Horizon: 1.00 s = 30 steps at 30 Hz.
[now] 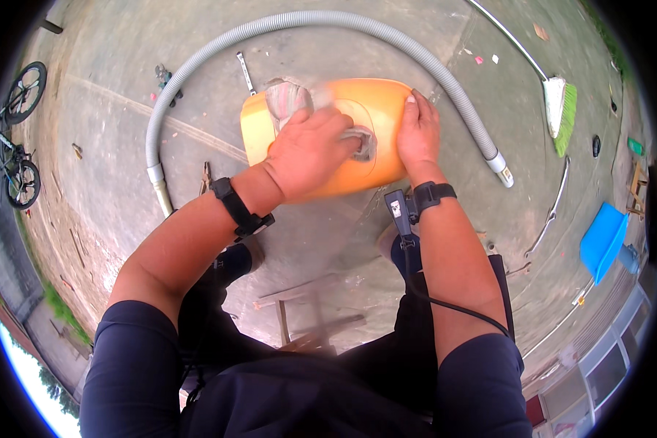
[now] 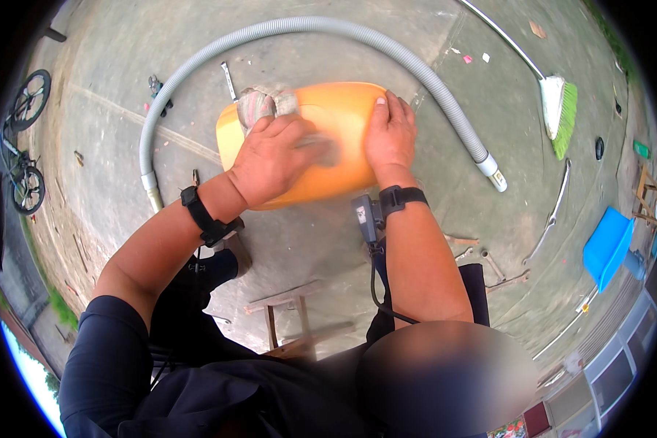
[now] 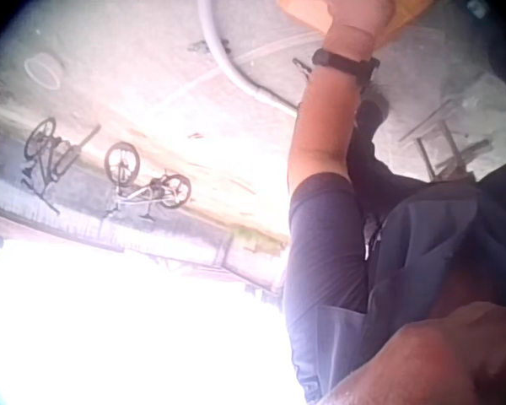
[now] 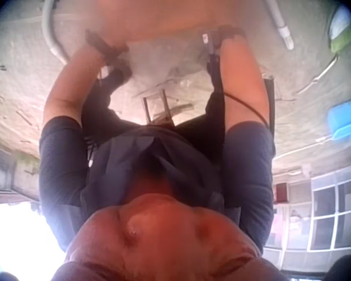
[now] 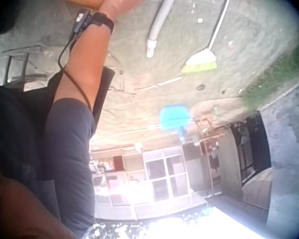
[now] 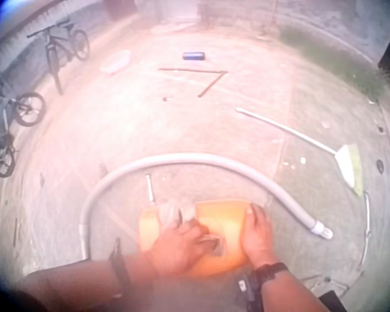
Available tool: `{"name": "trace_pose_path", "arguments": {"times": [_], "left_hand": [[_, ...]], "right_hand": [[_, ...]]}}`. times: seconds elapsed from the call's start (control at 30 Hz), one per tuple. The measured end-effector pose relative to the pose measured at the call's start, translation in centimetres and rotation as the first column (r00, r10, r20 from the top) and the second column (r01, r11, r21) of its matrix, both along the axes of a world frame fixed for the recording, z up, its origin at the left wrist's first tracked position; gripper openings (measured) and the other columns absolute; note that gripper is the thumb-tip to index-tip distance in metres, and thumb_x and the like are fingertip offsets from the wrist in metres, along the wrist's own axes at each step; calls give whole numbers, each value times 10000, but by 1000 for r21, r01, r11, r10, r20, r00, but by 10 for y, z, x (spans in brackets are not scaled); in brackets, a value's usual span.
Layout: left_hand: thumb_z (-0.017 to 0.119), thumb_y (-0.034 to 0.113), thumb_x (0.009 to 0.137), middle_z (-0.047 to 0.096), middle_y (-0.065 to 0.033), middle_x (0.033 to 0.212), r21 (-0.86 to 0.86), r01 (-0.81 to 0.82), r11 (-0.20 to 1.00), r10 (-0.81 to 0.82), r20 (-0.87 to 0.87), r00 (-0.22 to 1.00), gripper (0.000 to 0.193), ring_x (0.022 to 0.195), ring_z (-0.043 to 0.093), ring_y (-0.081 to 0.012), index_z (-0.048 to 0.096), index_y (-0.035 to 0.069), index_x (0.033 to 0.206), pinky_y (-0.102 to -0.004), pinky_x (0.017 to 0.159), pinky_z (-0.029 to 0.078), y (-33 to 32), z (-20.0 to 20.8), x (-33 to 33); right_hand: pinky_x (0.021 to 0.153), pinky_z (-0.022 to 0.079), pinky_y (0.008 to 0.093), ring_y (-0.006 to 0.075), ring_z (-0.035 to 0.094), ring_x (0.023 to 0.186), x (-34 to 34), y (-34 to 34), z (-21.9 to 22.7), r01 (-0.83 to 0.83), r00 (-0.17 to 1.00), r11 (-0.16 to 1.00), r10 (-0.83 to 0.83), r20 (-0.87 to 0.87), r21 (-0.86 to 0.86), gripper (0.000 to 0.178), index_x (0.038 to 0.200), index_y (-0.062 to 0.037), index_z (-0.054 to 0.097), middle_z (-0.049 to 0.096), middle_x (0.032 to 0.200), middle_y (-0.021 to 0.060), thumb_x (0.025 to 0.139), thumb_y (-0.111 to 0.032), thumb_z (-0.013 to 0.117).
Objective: The person cleans and reassembles a vacuum cleaner by using a small brush to dust the internal components, wiping the exterior orange and grey plastic housing with a cloth, and snapping the pieces back together.
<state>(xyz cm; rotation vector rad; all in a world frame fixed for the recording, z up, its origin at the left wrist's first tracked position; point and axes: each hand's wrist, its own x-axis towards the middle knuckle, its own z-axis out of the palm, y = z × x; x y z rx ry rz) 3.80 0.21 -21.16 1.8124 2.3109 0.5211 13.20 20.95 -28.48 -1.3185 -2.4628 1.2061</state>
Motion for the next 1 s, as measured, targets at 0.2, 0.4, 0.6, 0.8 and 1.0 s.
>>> {"name": "trace_pose_path", "arguments": {"times": [0.2,0.4,0.6,0.8,1.0], "left_hand": [[679,108,806,619,-85,1136,34,-56,998,53,85,995,360,1084,592,-300,721,139,1162,-448,926,447,-1,1,2],[716,174,892,633,-149,1103,101,-430,897,424,77,902,244,1042,593,-351,718,36,1092,-450,893,486,-16,-1,-52],[756,203,859,639,-140,1107,80,-422,903,407,160,899,251,1039,597,-343,737,32,1042,-446,876,495,-5,-1,-31],[772,190,794,644,-56,1119,119,-190,974,172,147,974,234,1083,597,-299,745,160,1025,-458,917,463,20,-5,16],[700,65,793,650,-85,1118,160,-303,939,295,72,953,372,1069,603,-310,683,135,1158,-435,908,469,16,-16,-39]], "right_hand": [[1169,363,438,359,452,1391,1,1,-3,-10,1000,1000,11,-5,22,565,1427,-99,574,478,1516,169,1042,-466,385],[1167,365,443,359,453,1390,0,-1,-5,-10,1000,1000,11,-16,21,566,1425,-112,582,482,1515,162,1040,-479,389],[1173,358,443,362,447,1393,1,2,-10,-7,1000,999,7,-6,35,557,1421,-129,590,487,1511,163,1038,-481,393],[1176,354,440,366,447,1391,1,0,-5,-4,1000,1000,4,-16,19,561,1421,-128,589,493,1505,167,1037,-486,393],[1175,355,440,363,445,1393,-1,-1,-2,4,1000,1000,-4,-6,21,558,1422,-132,588,494,1506,159,1038,-486,393]]}}
